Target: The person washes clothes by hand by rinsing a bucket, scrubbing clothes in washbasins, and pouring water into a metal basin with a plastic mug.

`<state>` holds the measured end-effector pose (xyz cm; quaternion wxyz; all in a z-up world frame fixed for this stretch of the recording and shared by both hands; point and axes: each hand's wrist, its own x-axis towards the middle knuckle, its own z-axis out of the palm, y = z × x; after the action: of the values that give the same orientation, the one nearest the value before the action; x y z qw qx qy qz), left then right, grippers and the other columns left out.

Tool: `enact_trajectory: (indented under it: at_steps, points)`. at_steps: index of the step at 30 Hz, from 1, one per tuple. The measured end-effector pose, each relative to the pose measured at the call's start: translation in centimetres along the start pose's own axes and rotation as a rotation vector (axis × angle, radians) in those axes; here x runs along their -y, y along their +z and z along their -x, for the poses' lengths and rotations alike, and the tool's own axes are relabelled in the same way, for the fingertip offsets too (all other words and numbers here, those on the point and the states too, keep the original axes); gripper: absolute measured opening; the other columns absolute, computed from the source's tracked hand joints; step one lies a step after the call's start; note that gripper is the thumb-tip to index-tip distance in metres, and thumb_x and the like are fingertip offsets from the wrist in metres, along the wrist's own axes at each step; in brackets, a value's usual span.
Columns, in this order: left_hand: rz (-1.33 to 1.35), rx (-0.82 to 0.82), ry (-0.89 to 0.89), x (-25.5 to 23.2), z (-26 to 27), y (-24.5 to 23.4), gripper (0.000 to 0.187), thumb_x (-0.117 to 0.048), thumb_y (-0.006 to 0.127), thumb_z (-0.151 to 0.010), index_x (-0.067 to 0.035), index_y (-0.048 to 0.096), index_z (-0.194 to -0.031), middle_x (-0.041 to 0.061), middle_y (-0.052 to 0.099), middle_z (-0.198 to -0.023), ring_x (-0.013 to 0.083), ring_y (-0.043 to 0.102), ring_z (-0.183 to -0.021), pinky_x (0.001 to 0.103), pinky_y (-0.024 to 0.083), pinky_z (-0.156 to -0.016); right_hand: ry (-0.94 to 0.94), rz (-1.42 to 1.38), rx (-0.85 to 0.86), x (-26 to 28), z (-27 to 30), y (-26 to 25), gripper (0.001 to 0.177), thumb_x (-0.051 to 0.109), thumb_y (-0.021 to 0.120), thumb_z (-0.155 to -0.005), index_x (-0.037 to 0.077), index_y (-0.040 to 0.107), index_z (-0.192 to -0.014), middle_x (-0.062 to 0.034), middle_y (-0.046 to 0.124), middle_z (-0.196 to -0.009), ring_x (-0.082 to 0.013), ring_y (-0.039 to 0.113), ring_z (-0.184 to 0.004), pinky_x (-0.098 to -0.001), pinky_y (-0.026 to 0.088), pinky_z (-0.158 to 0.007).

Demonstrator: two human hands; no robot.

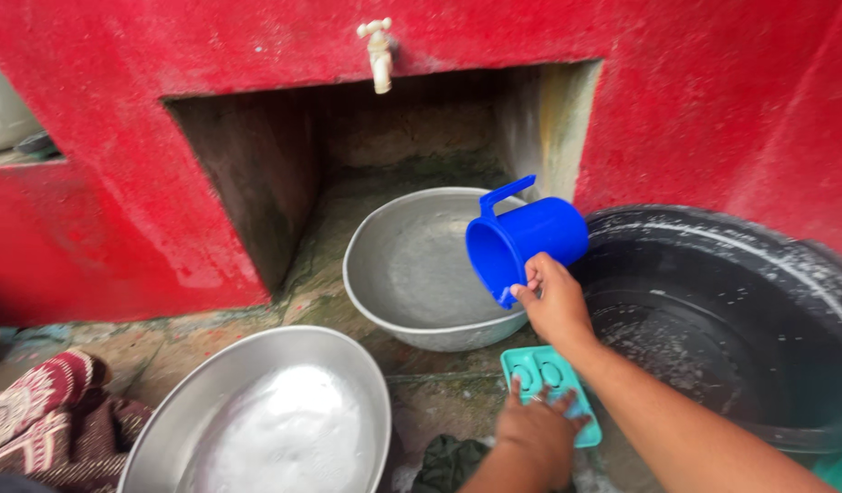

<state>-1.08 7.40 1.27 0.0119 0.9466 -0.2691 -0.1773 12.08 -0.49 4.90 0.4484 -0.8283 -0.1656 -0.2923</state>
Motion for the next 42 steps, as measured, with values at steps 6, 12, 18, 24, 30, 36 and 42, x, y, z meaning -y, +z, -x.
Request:
enact_trajectory:
  at_steps: [6, 12, 18, 24, 30, 36, 42]
  points:
    - [-0.092, -0.190, -0.306, 9.6, 2.2, -1.8, 0.067, -0.021, 0.047, -0.098, -0.008, 0.027, -0.160, 0.013, 0.012, -0.171, 0.0306, 0.009, -0.158, 0.062, 0.002, -0.123, 0.004, 0.144, 0.100, -2.1, -0.7, 4.0, 0.034, 0.005, 0.083, -0.074, 0.004, 0.055, -0.094, -0.0133, 0.061, -0.081, -0.0324, 0.061, -0.075, -0.0439, 0.050, -0.070]
    - [-0.043, -0.186, -0.417, 14.7, 0.7, -3.2, 0.069, -0.020, 0.045, -0.099, -0.010, 0.020, -0.162, 0.009, 0.012, -0.171, 0.0259, 0.009, -0.158, 0.057, 0.003, -0.125, -0.150, 0.276, 0.288, -3.8, 0.4, 6.8, 0.029, 0.003, 0.074, -0.079, 0.003, 0.057, -0.103, -0.0195, 0.066, -0.098, -0.0437, 0.064, -0.095, -0.0524, 0.051, -0.080]
    - [0.110, 0.020, -0.439, 15.8, 0.4, -1.7, 0.070, -0.022, 0.047, -0.099, -0.011, 0.021, -0.163, 0.008, 0.009, -0.172, 0.0263, 0.007, -0.159, 0.058, 0.005, -0.126, -0.004, 0.555, 0.471, -4.2, -0.5, 9.4, 0.033, 0.005, 0.070, -0.077, 0.004, 0.061, -0.109, -0.0223, 0.067, -0.108, -0.0439, 0.065, -0.104, -0.0536, 0.053, -0.088]
    - [0.182, 0.063, -0.440, 16.2, 1.6, -0.8, 0.072, -0.018, 0.050, -0.095, -0.014, 0.024, -0.162, 0.007, 0.012, -0.172, 0.0252, 0.009, -0.159, 0.059, 0.007, -0.126, 0.162, 0.647, 0.556, -3.2, -0.8, 11.8, 0.041, 0.015, 0.071, -0.081, 0.002, 0.060, -0.118, -0.0238, 0.068, -0.116, -0.0451, 0.067, -0.107, -0.0526, 0.054, -0.093]
    - [0.297, 0.034, -0.436, 16.0, 2.3, -0.9, 0.071, -0.017, 0.055, -0.089, -0.010, 0.036, -0.158, 0.010, 0.016, -0.171, 0.0273, 0.012, -0.159, 0.059, 0.009, -0.125, 0.585, 0.000, 0.353, -4.9, -1.7, 14.5, 0.032, 0.005, 0.066, -0.090, -0.003, 0.048, -0.115, -0.0235, 0.064, -0.101, -0.0414, 0.073, -0.088, -0.0579, 0.063, -0.081]
    - [0.370, 0.036, -0.449, 16.0, 3.5, 2.0, 0.070, -0.017, 0.056, -0.088, -0.011, 0.039, -0.156, 0.012, 0.013, -0.172, 0.0313, 0.012, -0.158, 0.060, 0.011, -0.125, 0.867, -1.068, 0.054, -12.2, -2.7, 15.7, 0.019, -0.012, 0.053, -0.089, 0.000, 0.041, -0.082, -0.0104, 0.045, -0.079, -0.0185, 0.049, -0.063, -0.0690, 0.056, -0.085]
    - [0.444, 0.075, -0.522, 16.9, 4.4, 5.3, 0.078, -0.013, 0.056, -0.086, -0.013, 0.030, -0.159, 0.011, 0.007, -0.172, 0.0306, 0.008, -0.158, 0.061, 0.011, -0.124, 0.898, -1.176, 0.077, -9.8, -5.0, 13.0, 0.016, -0.012, 0.051, -0.087, 0.002, 0.045, -0.083, -0.0088, 0.045, -0.079, -0.0160, 0.051, -0.063, -0.0656, 0.057, -0.088]
